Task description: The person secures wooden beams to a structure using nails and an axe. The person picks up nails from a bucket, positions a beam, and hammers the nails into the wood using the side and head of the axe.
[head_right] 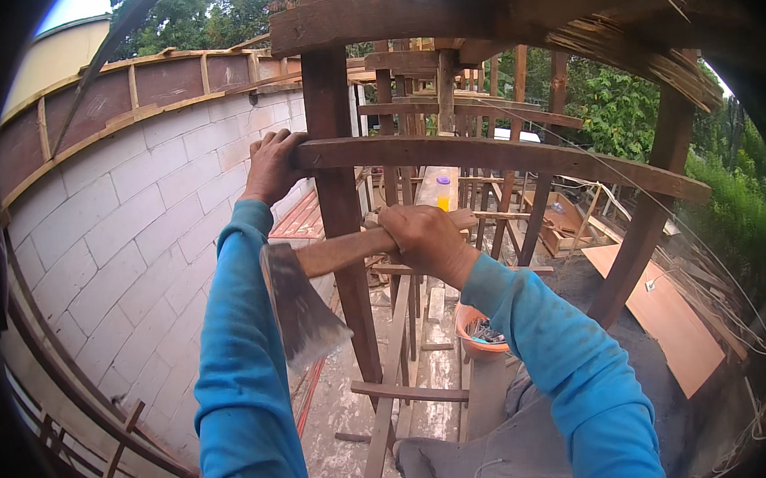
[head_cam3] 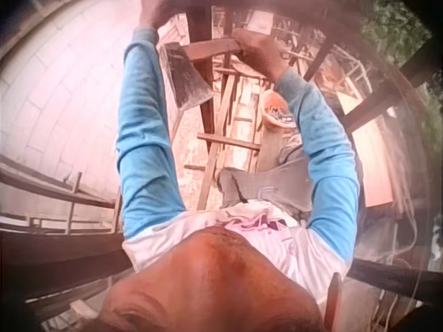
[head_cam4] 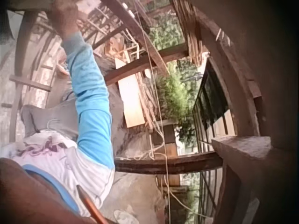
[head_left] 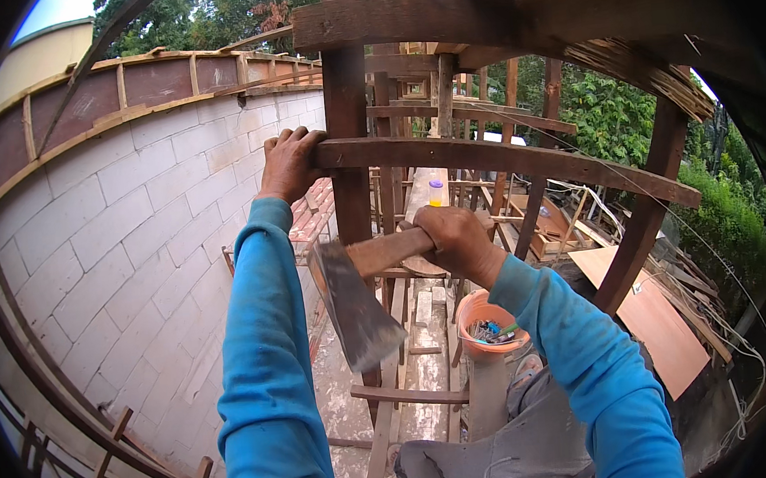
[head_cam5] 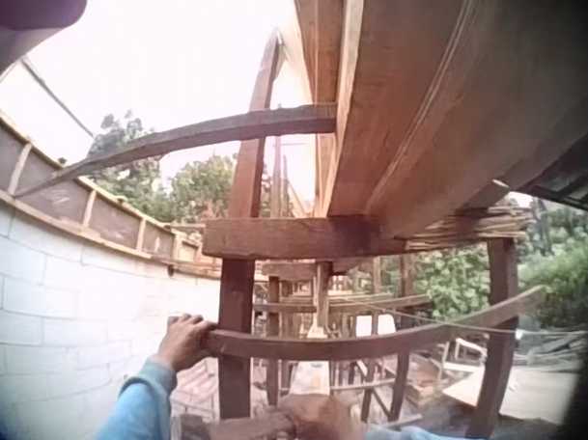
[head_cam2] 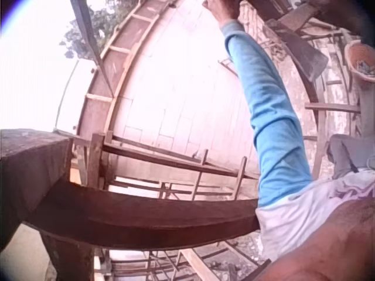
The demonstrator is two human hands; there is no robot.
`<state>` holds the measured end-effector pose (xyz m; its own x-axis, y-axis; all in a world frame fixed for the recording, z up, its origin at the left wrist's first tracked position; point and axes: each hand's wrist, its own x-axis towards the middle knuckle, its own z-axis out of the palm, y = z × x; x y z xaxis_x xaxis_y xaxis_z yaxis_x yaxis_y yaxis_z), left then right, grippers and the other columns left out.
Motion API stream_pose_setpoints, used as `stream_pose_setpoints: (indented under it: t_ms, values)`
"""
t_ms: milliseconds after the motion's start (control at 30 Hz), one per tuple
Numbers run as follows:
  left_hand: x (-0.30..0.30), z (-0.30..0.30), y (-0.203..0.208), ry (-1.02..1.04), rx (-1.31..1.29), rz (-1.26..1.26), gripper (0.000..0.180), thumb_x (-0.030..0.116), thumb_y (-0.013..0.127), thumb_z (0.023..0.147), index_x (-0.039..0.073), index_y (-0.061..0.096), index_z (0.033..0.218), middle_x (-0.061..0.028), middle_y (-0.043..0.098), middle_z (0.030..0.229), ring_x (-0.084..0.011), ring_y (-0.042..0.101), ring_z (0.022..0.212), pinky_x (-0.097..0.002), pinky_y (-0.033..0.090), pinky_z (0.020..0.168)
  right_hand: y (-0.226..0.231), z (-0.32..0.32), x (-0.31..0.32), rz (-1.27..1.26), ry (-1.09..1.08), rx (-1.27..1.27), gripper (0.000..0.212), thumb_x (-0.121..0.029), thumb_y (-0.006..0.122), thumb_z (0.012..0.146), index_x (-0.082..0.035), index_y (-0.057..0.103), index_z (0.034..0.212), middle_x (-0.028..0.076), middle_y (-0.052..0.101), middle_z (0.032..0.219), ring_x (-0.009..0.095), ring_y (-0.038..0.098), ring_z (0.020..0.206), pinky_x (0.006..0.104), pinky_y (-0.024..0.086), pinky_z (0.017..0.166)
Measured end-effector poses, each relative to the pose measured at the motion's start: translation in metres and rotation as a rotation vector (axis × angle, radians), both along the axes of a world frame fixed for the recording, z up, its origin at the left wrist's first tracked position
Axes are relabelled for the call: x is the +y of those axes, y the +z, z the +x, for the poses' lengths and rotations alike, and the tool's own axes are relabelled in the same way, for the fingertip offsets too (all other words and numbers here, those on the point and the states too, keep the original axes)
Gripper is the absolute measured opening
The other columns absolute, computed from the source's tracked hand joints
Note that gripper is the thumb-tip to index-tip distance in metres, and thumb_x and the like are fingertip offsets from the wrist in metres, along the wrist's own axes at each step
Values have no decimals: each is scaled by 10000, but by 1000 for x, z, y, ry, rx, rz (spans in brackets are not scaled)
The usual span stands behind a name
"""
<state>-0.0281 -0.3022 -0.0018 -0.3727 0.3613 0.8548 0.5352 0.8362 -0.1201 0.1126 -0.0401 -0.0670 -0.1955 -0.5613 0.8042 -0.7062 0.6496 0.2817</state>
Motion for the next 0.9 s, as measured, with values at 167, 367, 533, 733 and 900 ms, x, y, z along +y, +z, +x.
stream_pose_setpoints:
  t_ms: [167,367,533,733,900]
  values:
    - [-17,-23,-3,17,41,-30,571,276,814,625,218,634,1163,-14,599,1059,-241,534,1093,-409,358,927,12,11,-17,-113,-253,-270,235,-134,710,815,-38,514,901,179,633,751,385,646,702,464,511,606]
    - [2,-1,-1,-10,31,-8,415,323,750,766,216,640,1152,-35,619,1041,-249,554,1071,-422,366,910,0,-10,3,-69,-305,-206,216,-184,684,846,-42,522,862,185,634,732,387,641,686,474,506,606]
    - [-1,-7,-3,-36,9,12,535,330,826,665,218,640,1154,-22,615,1059,-241,550,1083,-429,361,918,1,18,-8,-39,-291,-340,273,-155,728,787,-37,521,922,190,657,774,394,658,769,489,515,665]
    - [0,-8,1,17,60,-6,495,231,790,706,207,623,1172,-33,612,1078,-258,538,1098,-433,359,946,13,-16,9,-129,-497,-298,228,-161,708,821,-33,526,872,208,617,700,405,635,688,482,491,603]
    - [-7,-2,-2,-5,-28,-7,535,300,815,686,224,624,1180,-17,613,1081,-243,541,1095,-433,365,945,1,16,-6,-60,-185,-187,280,-161,730,777,-54,512,915,165,641,756,368,658,709,480,513,602]
